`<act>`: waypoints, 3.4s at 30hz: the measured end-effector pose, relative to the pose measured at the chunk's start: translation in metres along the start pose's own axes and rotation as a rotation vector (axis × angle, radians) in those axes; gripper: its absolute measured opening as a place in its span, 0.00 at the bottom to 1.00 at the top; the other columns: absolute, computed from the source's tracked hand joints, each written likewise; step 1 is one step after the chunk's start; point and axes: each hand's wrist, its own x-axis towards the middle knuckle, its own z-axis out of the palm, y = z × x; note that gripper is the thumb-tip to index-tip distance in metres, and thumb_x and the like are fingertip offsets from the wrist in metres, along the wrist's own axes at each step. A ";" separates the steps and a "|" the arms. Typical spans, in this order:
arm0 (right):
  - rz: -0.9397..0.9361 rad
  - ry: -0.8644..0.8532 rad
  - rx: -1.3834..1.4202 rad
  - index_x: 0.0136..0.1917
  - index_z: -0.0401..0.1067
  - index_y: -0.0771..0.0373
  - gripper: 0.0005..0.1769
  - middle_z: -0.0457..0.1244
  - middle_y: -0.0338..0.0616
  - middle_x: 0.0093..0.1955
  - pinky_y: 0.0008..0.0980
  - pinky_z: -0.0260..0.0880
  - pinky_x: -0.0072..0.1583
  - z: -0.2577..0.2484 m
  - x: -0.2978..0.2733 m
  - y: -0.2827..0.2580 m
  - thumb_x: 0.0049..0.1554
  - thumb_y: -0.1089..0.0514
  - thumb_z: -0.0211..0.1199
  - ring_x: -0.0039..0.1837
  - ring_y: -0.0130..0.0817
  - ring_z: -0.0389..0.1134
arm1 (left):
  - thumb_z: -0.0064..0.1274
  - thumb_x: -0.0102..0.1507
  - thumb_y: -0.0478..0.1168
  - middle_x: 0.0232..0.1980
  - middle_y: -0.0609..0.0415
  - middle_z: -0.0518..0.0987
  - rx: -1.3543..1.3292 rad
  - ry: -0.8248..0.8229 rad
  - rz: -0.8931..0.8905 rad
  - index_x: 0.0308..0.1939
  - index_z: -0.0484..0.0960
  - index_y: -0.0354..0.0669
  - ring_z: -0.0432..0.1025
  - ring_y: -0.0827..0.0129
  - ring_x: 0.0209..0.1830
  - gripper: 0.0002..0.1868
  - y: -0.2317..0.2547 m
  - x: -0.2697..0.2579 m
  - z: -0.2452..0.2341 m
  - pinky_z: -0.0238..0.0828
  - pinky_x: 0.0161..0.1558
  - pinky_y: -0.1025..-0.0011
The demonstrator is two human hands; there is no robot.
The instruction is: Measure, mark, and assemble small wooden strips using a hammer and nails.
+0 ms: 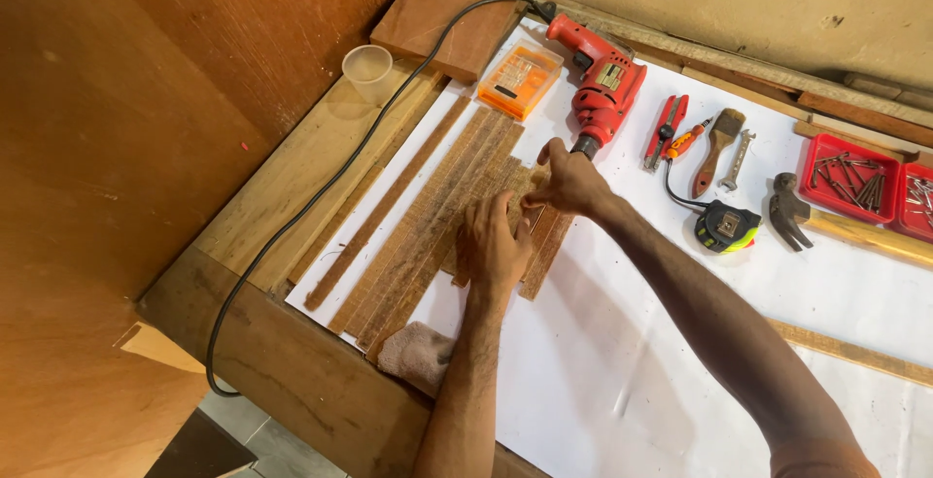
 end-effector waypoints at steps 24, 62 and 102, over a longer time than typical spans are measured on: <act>0.185 -0.155 0.039 0.56 0.59 0.75 0.47 0.69 0.58 0.39 0.37 0.75 0.33 -0.009 0.005 -0.010 0.42 0.42 0.83 0.35 0.40 0.73 | 0.63 0.60 0.40 0.58 0.48 0.79 0.056 -0.007 -0.004 0.61 0.77 0.39 0.71 0.57 0.57 0.26 -0.009 0.001 0.019 0.67 0.61 0.55; 0.064 0.406 0.703 0.72 0.62 0.57 0.28 0.71 0.45 0.45 0.28 0.72 0.38 -0.161 -0.318 0.116 0.61 0.55 0.64 0.43 0.28 0.73 | 0.60 0.64 0.43 0.35 0.56 0.85 -0.892 -0.590 0.135 0.55 0.81 0.34 0.77 0.79 0.31 0.20 0.222 -0.127 0.085 0.76 0.34 0.79; 0.602 0.627 0.443 0.55 0.81 0.63 0.14 0.73 0.47 0.37 0.26 0.75 0.36 -0.103 -0.503 0.326 0.58 0.55 0.70 0.33 0.26 0.73 | 0.64 0.61 0.43 0.44 0.55 0.78 -0.188 -0.591 0.784 0.50 0.87 0.48 0.69 0.64 0.48 0.14 0.331 -0.186 0.308 0.62 0.53 0.61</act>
